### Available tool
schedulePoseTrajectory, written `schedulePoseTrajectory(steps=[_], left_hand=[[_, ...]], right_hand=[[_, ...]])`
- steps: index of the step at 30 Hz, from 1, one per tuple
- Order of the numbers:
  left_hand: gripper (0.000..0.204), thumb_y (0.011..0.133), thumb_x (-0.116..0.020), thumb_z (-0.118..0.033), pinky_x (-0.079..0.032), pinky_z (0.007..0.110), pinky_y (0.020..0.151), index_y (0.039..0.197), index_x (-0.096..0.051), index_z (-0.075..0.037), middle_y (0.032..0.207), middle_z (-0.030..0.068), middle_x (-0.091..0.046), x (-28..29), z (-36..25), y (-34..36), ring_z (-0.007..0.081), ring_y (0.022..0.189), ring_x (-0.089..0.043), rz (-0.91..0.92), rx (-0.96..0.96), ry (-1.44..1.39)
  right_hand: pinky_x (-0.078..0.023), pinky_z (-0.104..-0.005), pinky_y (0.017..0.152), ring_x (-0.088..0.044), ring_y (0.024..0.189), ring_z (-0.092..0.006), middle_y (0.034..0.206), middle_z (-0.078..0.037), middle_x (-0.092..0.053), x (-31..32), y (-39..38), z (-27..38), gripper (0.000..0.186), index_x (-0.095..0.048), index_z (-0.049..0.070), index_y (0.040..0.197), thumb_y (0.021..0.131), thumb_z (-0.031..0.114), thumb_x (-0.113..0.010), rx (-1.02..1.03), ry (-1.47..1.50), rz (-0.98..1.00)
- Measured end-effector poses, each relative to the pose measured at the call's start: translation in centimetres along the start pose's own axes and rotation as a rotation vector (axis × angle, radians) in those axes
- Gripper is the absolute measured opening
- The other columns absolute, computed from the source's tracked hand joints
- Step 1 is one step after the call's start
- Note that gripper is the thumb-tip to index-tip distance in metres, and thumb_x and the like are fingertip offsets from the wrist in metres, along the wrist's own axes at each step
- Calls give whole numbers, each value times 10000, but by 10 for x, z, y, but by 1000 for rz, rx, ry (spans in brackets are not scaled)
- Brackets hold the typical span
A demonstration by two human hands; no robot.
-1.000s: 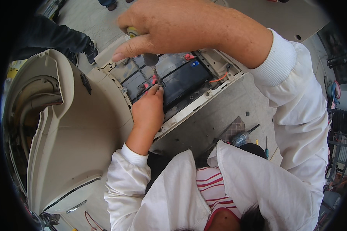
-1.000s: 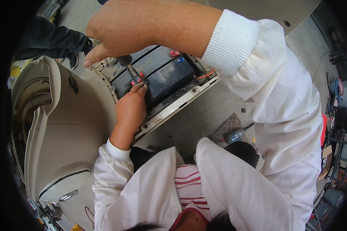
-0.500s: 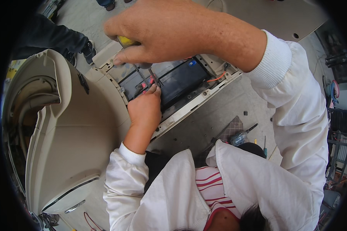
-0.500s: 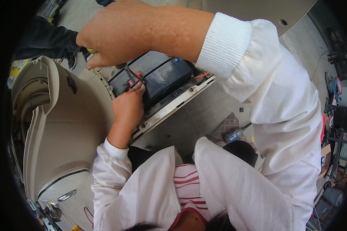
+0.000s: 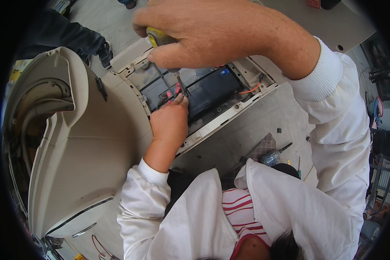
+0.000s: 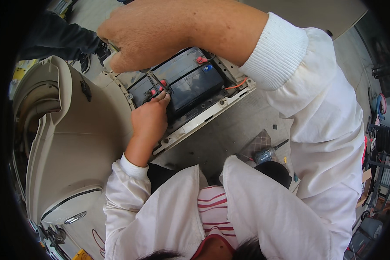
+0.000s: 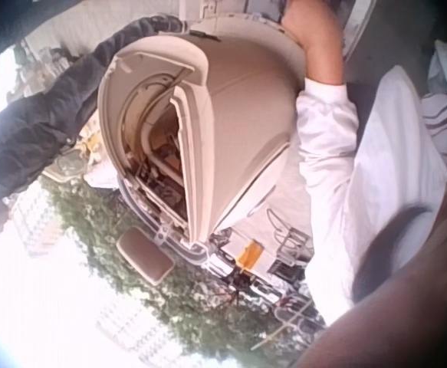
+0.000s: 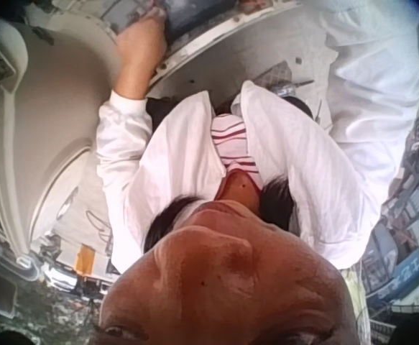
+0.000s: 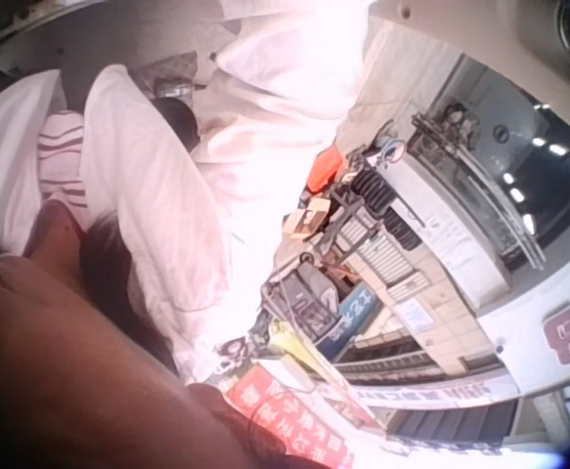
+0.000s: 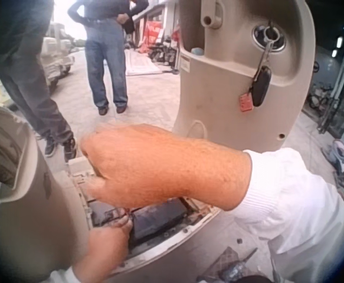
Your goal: The person uses a screwdriver to tighten battery terminal connections on a scooter battery bank. They then use a pink marker to mark the terminals. The scooter seat is open and the battery compartment is exposed.
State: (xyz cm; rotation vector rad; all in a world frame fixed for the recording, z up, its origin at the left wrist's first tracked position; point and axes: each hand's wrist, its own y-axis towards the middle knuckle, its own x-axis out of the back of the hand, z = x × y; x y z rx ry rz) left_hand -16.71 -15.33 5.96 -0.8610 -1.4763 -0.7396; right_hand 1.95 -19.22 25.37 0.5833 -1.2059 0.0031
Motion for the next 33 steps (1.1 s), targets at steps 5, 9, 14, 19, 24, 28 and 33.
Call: schedulePoseTrajectory(steps=[5,9,14,19,24,28,33], left_hand=[[461,851,-556,-35,-569,384,786,1276,-673,-172,1319,-31,-661,-2,1,-1,244,989,-708,-27,-13,7],[433,857,-565,-49,-573,371,786,1264,-678,-145,1318,-9,-665,1,0,-2,234,992,-712,-18,-18,0],[393,859,-592,-81,-581,359,790,1241,-684,-96,1310,36,-675,2,1,-2,225,978,-724,-25,-36,2],[390,857,-594,-77,-580,358,795,1236,-684,-86,1305,42,-678,1,1,-2,228,982,-722,-35,-58,-11],[462,842,-559,-23,-570,388,795,1269,-678,-153,1331,-1,-658,-1,2,-2,247,1003,-708,-42,-26,-13],[445,850,-560,-33,-570,382,797,1262,-682,-148,1328,-1,-660,-2,4,-3,246,1003,-708,-56,-28,-8],[428,858,-557,-38,-571,377,789,1254,-684,-139,1320,-3,-665,-4,1,-2,242,996,-710,-71,-42,14]], right_hand=[[-512,-540,692,-651,757,-452,745,-206,-662,-21,5,-12,273,-659,29,872,867,301,-679,-13,-38,-18],[-514,-533,692,-655,760,-444,757,-201,-669,-4,3,2,303,-642,27,859,865,327,-687,-31,37,0],[-514,-524,687,-650,739,-446,737,-204,-668,-19,11,-6,338,-634,20,818,870,350,-686,-78,-48,69],[-534,-463,730,-682,807,-385,821,-171,-705,-26,6,-17,276,-660,35,989,827,258,-668,-2,107,60],[-531,-440,715,-677,769,-368,787,-160,-698,-24,9,-25,272,-666,36,958,809,262,-691,18,76,65],[-500,-520,674,-641,743,-452,731,-224,-651,-1,15,-9,327,-611,15,805,873,329,-670,-232,226,175],[-506,-494,747,-631,875,-452,884,-262,-636,-11,16,-11,281,-577,-21,908,877,249,-647,-50,170,163]])
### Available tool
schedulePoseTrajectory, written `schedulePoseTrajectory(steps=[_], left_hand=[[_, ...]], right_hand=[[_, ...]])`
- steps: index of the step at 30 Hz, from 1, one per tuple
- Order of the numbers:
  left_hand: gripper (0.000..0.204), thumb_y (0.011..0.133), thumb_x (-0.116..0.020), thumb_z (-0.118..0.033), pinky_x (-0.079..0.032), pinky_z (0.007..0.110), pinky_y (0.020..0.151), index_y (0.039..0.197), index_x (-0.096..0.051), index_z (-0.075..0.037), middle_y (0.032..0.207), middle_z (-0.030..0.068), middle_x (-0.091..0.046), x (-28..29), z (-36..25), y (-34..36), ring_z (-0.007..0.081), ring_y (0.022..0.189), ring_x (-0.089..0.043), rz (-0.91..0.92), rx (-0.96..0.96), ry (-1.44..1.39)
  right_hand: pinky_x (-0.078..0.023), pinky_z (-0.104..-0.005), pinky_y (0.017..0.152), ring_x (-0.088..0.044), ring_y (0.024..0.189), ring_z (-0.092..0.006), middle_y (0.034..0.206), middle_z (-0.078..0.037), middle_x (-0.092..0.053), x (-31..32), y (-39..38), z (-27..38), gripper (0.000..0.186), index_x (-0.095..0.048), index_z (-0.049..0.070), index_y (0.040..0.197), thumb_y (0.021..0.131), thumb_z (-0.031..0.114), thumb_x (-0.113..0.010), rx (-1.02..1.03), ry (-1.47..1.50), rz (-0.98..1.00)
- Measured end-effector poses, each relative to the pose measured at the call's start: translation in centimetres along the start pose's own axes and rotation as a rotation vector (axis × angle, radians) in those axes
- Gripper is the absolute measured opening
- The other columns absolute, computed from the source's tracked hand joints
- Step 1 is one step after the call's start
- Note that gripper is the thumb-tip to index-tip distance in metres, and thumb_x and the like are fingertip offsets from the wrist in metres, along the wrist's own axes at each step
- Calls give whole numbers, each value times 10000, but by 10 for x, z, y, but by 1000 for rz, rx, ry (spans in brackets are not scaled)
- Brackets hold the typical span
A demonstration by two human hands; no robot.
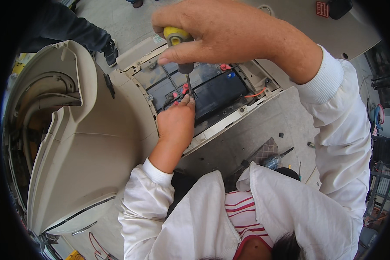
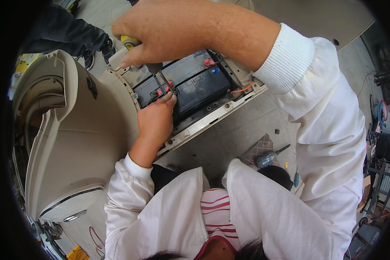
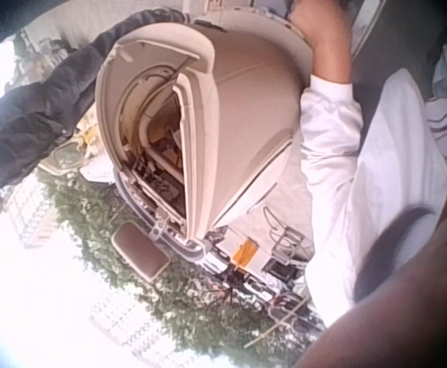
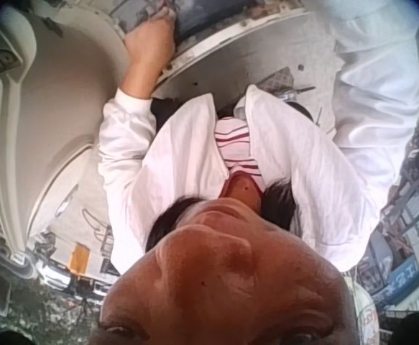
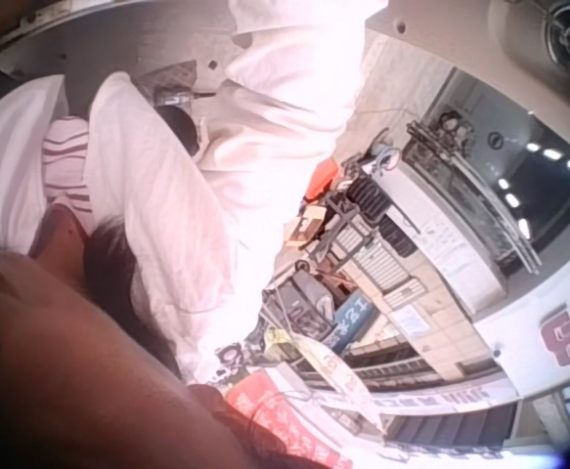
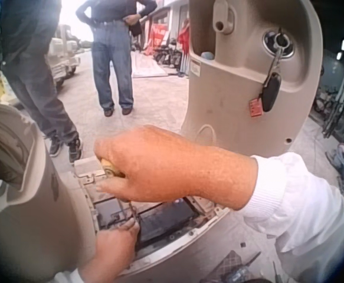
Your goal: The person uses a screwdriver to tighten battery terminal connections on a scooter battery bank. They then use a pink marker to mark the terminals. The scooter seat is open and the battery compartment is exposed.
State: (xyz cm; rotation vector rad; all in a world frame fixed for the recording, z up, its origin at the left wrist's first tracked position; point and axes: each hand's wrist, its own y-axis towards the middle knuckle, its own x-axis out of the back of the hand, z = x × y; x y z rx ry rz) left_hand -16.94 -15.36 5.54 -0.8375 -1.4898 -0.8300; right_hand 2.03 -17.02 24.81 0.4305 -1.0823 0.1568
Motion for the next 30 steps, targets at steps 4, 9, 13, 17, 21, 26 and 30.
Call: schedulePoseTrajectory(steps=[4,9,13,17,21,26,30], left_hand=[[424,859,-557,-36,-574,374,771,1249,-685,-140,1313,-8,-669,-1,3,-2,241,975,-715,-6,5,-8],[417,855,-573,-49,-579,363,778,1251,-682,-121,1308,12,-674,0,0,0,244,985,-717,9,-2,0],[425,850,-574,-44,-577,364,789,1255,-680,-122,1307,16,-674,0,2,0,242,1001,-713,-3,-10,-17],[441,849,-559,-26,-572,373,782,1258,-681,-141,1314,-4,-669,1,1,-1,236,991,-710,1,8,-16],[439,850,-562,-28,-572,376,782,1257,-681,-140,1316,-3,-668,2,0,0,234,991,-710,7,6,-11],[439,851,-559,-29,-573,376,780,1258,-681,-142,1313,-2,-669,-1,1,1,235,988,-712,-6,-4,-15],[444,851,-557,-26,-575,376,779,1262,-679,-141,1316,0,-668,0,1,-1,237,983,-713,9,8,-3]], right_hand=[[-508,-498,776,-632,906,-450,940,-276,-633,18,-11,20,290,-578,-28,942,878,245,-651,-87,-203,89],[-509,-512,771,-635,891,-467,925,-286,-642,2,-3,9,291,-594,-25,940,897,260,-627,1,-65,46],[-514,-516,745,-644,847,-463,864,-279,-648,14,-1,20,259,-605,-14,933,891,240,-633,-241,-178,161],[-519,-522,707,-652,791,-461,786,-271,-654,5,-14,32,276,-625,-10,913,887,264,-639,-31,26,-83],[-524,-519,690,-650,747,-467,739,-262,-651,21,-13,15,282,-643,-3,875,885,278,-641,-12,-256,99],[-533,-518,680,-655,702,-460,692,-249,-649,-22,-9,16,312,-660,0,813,880,305,-670,9,-35,-337],[-535,-514,704,-666,754,-455,753,-249,-672,-4,-1,7,304,-660,-11,847,880,291,-682,-142,-317,-19]])
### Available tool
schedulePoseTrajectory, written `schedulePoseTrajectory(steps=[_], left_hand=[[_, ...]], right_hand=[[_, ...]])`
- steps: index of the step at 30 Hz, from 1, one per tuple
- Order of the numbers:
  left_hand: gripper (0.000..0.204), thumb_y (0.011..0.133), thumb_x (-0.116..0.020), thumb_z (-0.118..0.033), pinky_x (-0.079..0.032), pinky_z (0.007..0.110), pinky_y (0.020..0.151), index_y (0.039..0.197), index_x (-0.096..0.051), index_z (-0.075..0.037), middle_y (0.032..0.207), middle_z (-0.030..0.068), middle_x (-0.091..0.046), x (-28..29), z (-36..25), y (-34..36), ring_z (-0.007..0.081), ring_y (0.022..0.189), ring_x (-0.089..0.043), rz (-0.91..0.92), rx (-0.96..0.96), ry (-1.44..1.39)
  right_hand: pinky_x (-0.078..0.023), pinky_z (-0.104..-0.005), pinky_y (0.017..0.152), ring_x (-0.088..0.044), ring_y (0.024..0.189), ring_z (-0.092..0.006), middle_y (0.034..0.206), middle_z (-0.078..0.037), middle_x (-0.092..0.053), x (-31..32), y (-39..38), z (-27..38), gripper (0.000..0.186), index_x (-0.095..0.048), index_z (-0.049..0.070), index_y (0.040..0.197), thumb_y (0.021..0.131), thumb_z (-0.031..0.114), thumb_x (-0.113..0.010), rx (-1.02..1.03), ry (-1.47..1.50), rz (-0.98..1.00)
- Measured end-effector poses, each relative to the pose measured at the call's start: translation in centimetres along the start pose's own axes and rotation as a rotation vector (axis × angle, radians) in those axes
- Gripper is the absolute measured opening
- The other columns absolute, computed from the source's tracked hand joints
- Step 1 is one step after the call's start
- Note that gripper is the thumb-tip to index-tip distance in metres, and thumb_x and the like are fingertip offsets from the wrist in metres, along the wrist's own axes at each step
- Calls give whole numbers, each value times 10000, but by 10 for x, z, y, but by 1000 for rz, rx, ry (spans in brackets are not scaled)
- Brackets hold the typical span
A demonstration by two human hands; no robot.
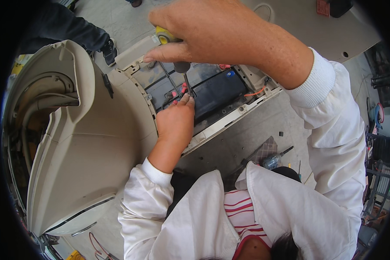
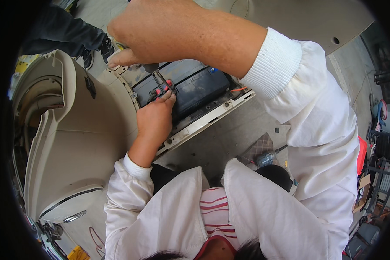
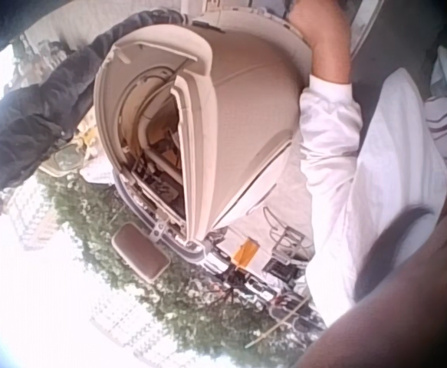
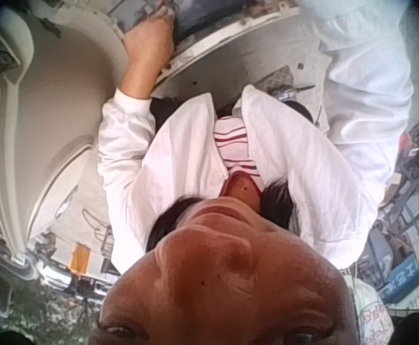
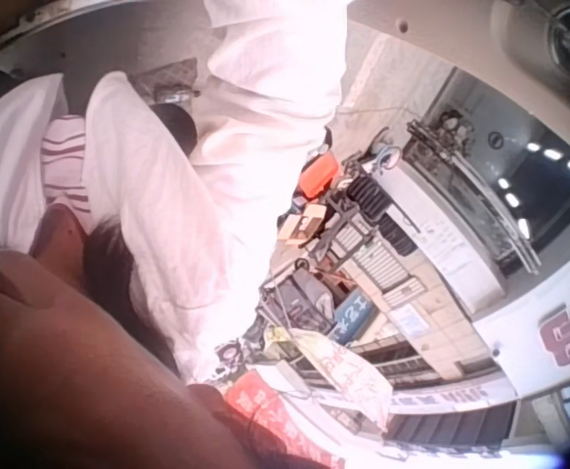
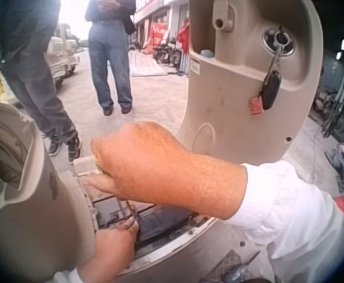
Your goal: The person uses a screwdriver to tighten battery terminal connections on a scooter battery bank. They then use a pink marker to mark the terminals. The scooter seat is open and the battery compartment is exposed.
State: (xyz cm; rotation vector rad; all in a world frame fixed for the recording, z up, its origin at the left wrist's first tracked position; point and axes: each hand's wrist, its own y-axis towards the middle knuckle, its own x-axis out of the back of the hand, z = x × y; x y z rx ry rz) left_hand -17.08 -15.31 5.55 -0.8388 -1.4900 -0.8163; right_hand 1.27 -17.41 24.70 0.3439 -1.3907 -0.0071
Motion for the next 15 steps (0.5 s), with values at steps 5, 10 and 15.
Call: schedulePoseTrajectory(steps=[5,10,15], left_hand=[[447,848,-556,-23,-576,378,781,1262,-678,-142,1316,0,-668,-3,1,1,241,980,-714,-31,-31,-17],[457,845,-557,-19,-576,374,786,1270,-674,-141,1316,4,-668,0,1,-1,244,979,-713,-4,-5,0],[445,848,-575,-36,-578,371,800,1276,-667,-119,1330,27,-661,0,0,0,255,1014,-708,4,-31,-3]], right_hand=[[-539,-506,702,-669,763,-449,759,-233,-679,-2,-4,-17,312,-674,-11,874,883,300,-694,121,85,48],[-541,-493,753,-668,845,-454,848,-248,-690,30,-4,-11,317,-668,-34,1000,894,265,-694,64,-41,197],[-543,-496,756,-672,861,-451,842,-254,-687,-4,-3,-28,352,-669,-28,931,893,321,-699,161,272,45]])
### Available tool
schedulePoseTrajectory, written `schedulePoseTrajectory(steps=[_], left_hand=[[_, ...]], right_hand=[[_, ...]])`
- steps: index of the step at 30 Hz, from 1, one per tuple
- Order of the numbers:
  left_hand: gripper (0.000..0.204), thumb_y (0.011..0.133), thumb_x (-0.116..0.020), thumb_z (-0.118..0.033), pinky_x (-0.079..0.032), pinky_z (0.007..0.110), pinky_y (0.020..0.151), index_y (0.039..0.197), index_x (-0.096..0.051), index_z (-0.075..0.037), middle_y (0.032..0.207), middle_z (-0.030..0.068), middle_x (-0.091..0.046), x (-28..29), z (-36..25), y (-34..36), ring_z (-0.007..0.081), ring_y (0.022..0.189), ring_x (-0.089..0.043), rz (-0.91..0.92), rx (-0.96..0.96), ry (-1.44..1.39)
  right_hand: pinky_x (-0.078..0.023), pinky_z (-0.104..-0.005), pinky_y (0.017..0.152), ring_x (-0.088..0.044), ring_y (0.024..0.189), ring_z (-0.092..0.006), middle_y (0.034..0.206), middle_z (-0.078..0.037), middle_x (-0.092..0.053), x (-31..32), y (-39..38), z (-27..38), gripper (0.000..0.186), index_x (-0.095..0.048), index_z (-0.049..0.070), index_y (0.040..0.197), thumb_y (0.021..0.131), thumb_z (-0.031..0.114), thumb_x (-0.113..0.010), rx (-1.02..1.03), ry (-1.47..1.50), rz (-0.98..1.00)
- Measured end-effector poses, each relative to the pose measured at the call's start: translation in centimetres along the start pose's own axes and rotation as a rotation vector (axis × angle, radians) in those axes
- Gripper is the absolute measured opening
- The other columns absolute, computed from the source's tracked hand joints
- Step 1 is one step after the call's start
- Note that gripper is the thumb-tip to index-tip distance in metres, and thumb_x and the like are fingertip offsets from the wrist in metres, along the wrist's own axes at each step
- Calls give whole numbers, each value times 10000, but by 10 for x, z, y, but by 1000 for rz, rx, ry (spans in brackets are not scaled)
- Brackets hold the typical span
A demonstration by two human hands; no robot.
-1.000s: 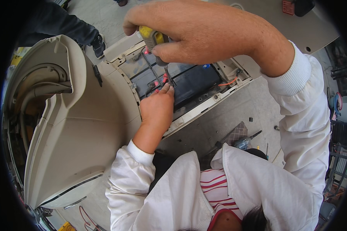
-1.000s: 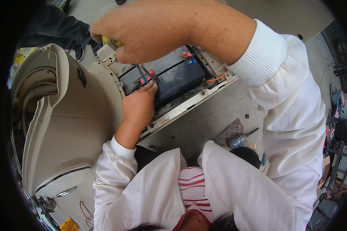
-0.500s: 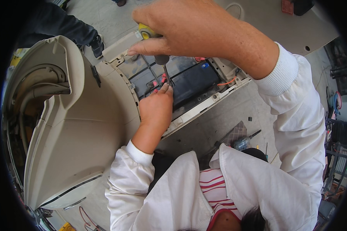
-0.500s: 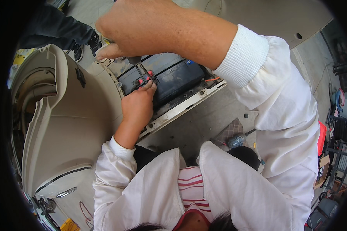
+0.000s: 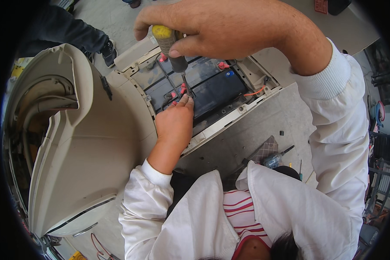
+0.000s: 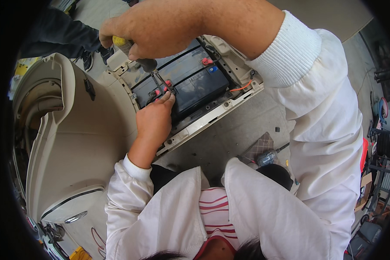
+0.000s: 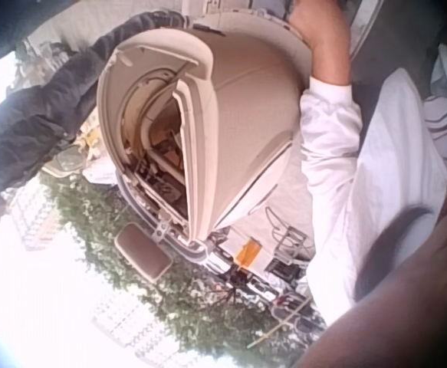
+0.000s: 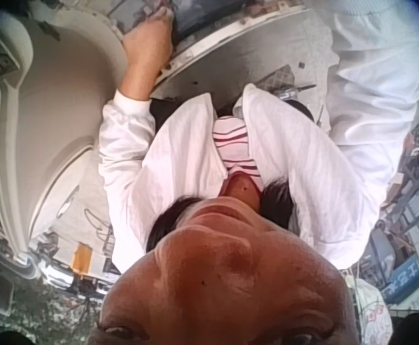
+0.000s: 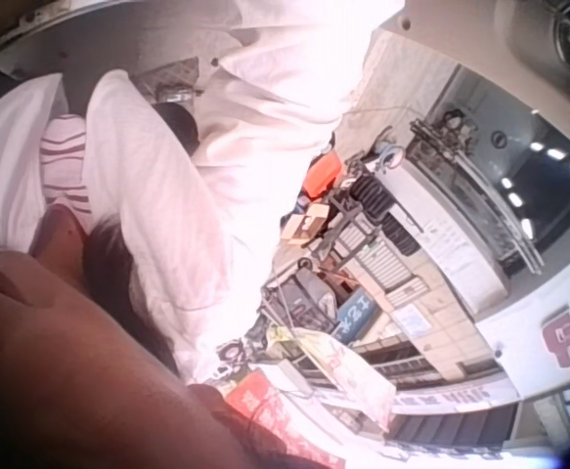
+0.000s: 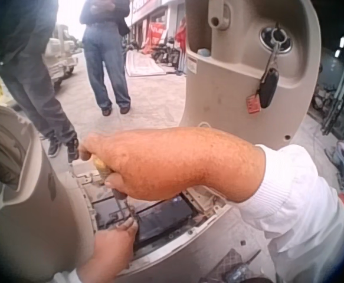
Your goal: The person uses a screwdriver to tighten battery terminal connections on a scooter battery bank. They then use a pink marker to mark the terminals. The scooter seat is open and the battery compartment is exposed.
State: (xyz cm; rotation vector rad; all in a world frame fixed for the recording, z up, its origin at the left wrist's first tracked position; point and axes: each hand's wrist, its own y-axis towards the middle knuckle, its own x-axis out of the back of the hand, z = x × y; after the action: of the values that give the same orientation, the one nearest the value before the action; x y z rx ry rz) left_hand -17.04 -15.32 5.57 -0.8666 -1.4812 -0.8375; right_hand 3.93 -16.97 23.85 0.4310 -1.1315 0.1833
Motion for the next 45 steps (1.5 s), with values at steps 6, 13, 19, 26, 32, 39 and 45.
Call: schedulePoseTrajectory(steps=[6,13,19,26,32,39,45], left_hand=[[446,854,-557,-35,-575,369,784,1271,-675,-141,1304,11,-676,-1,1,-1,241,984,-711,-30,8,17],[469,845,-571,-31,-576,363,805,1292,-659,-139,1324,23,-664,-1,-1,0,245,1005,-706,-13,11,23],[508,840,-600,-47,-584,368,849,1347,-603,-81,1436,76,-580,5,-8,-7,286,1078,-679,79,-11,88],[614,833,-713,-217,-587,348,822,1389,-557,-11,1462,227,-513,-2,-27,-19,284,1085,-641,261,-9,231],[800,776,-790,-447,-578,334,823,1411,-545,-27,1443,241,-519,0,-33,-26,268,1090,-625,270,-28,228],[778,803,-771,-431,-568,347,845,1424,-529,-30,1436,222,-529,5,-34,-25,270,1116,-621,314,11,193],[726,837,-763,-339,-535,386,932,1397,-510,48,1393,228,-547,12,-25,-13,339,1143,-604,199,89,-115]], right_hand=[[-534,-500,808,-658,916,-460,929,-267,-687,39,1,32,344,-637,-29,989,903,301,-678,-92,-265,244],[-547,-500,766,-677,849,-449,862,-257,-693,21,-6,37,405,-673,-44,933,895,358,-690,-105,-164,1],[-549,-484,750,-673,831,-451,839,-257,-688,13,-11,35,379,-668,-54,934,900,324,-691,17,-115,-92],[-532,-484,748,-655,872,-462,868,-290,-668,21,-6,16,363,-615,-54,994,909,291,-687,-17,-120,110],[-521,-484,717,-644,848,-466,840,-275,-650,20,-10,20,343,-593,-48,987,889,258,-714,-125,193,50],[-503,-484,695,-624,807,-478,827,-268,-640,15,-15,36,333,-555,-39,945,867,231,-734,42,33,-41],[-509,-384,622,-651,671,-315,739,-163,-654,-20,6,-5,284,-613,-3,880,872,262,-716,147,287,-117]])
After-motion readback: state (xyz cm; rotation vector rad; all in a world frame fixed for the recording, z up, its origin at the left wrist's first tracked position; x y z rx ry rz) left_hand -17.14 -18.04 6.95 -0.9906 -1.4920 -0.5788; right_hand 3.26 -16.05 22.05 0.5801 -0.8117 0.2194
